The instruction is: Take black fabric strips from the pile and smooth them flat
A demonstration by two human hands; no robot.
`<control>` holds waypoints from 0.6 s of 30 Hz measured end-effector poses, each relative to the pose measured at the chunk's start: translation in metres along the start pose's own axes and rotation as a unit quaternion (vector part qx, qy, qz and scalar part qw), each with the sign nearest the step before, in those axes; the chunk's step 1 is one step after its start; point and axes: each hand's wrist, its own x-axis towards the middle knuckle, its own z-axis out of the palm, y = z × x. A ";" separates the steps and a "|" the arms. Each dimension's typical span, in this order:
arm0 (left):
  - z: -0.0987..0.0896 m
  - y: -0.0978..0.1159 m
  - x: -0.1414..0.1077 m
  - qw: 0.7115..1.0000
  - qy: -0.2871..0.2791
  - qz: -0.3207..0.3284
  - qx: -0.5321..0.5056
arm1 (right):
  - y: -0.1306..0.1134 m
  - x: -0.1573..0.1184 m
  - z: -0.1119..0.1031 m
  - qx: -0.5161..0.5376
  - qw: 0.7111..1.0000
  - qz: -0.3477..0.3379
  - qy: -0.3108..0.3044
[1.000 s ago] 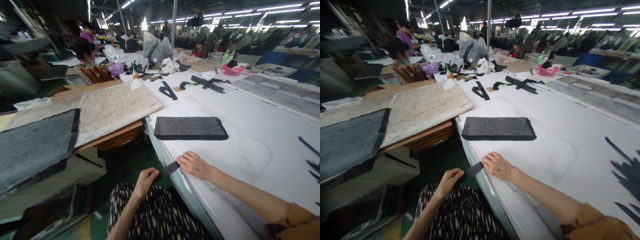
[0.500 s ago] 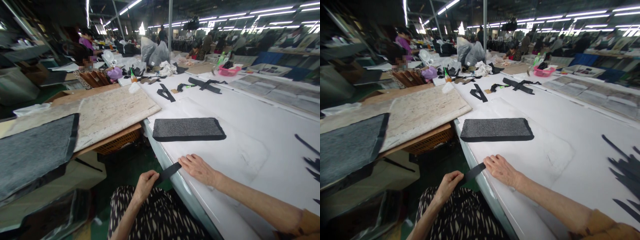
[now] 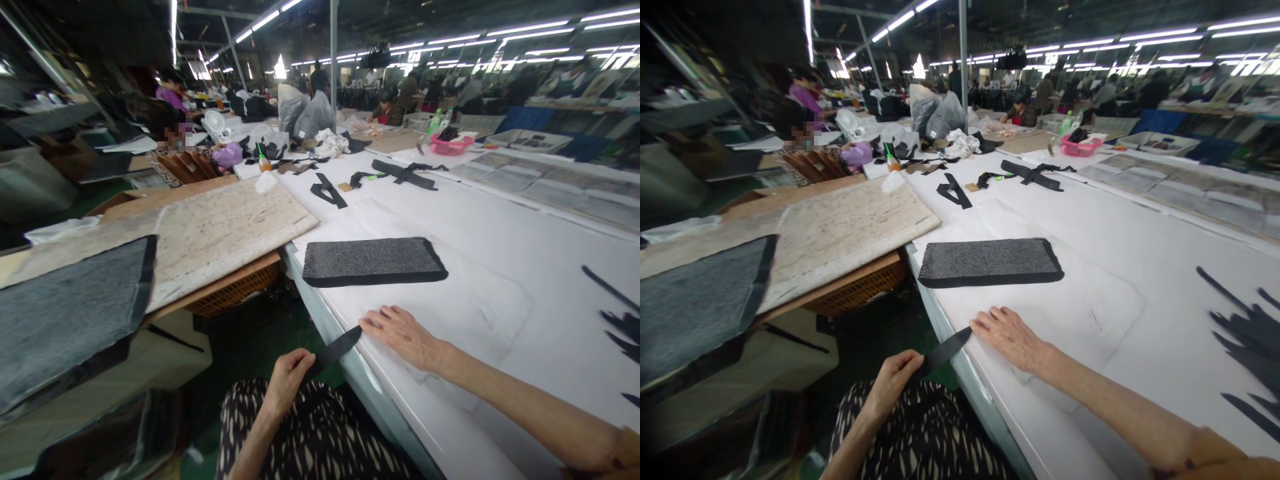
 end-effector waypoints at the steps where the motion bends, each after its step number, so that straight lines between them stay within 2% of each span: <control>1: 0.000 0.002 -0.001 1.000 -0.003 0.000 -0.001 | 0.001 0.001 -0.001 0.034 0.999 0.026 0.005; 4: 0.001 0.009 -0.002 1.000 -0.009 0.011 -0.002 | 0.003 0.005 -0.006 0.141 0.979 0.137 0.057; 6: 0.003 0.015 -0.002 1.000 -0.008 0.027 0.005 | -0.001 0.011 -0.011 0.200 0.958 0.181 0.097; 9: 0.007 0.029 -0.002 0.999 -0.014 0.048 0.021 | -0.016 0.025 -0.022 0.250 0.956 0.134 0.079; 13: 0.012 0.049 -0.004 0.996 -0.035 0.079 0.037 | -0.038 0.046 -0.030 0.248 0.968 0.028 -0.032; 15: 0.014 0.055 -0.004 0.995 -0.043 0.087 0.039 | -0.044 0.053 -0.030 0.239 0.968 0.014 -0.070; 18: 0.016 0.057 -0.004 0.995 -0.046 0.088 0.031 | -0.044 0.054 -0.026 0.244 0.966 0.020 -0.085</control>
